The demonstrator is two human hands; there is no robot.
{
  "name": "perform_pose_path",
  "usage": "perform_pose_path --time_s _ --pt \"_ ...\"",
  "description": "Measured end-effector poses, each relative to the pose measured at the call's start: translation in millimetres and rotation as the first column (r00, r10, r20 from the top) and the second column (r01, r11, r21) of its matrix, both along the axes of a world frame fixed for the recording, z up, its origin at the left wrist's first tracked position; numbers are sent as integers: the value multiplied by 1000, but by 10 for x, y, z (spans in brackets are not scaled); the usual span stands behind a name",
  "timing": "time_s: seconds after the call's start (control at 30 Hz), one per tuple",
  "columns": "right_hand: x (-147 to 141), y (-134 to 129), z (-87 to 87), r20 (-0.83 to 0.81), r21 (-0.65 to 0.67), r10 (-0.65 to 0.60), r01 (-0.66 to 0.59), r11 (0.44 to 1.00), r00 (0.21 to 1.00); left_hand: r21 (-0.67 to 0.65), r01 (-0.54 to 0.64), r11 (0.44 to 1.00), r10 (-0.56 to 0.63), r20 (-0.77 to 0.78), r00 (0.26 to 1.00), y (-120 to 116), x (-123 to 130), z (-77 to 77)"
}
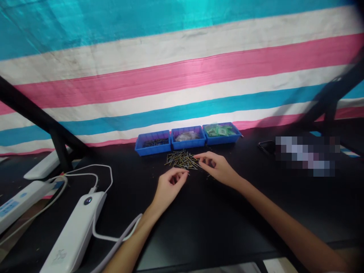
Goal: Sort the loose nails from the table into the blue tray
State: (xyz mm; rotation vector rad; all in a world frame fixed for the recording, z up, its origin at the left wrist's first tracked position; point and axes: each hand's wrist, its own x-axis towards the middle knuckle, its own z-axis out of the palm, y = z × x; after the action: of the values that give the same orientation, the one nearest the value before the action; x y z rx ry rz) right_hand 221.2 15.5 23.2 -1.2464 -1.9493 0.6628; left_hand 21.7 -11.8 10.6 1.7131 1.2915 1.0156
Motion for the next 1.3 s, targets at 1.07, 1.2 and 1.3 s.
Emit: perform_pose_path --time_s 1.07,1.2,1.3 --pt "-118 -198 11 -183 -136 13 -39 990 983 28 4 1000 -9 183 983 -19 41 3" --pt "-127 -203 30 -169 -137 28 -51 989 985 23 -16 1000 11 230 973 -27 58 8" --pt "-163 -227 7 -171 -168 64 -93 981 983 -2 -5 1000 5 269 963 -28 59 6"
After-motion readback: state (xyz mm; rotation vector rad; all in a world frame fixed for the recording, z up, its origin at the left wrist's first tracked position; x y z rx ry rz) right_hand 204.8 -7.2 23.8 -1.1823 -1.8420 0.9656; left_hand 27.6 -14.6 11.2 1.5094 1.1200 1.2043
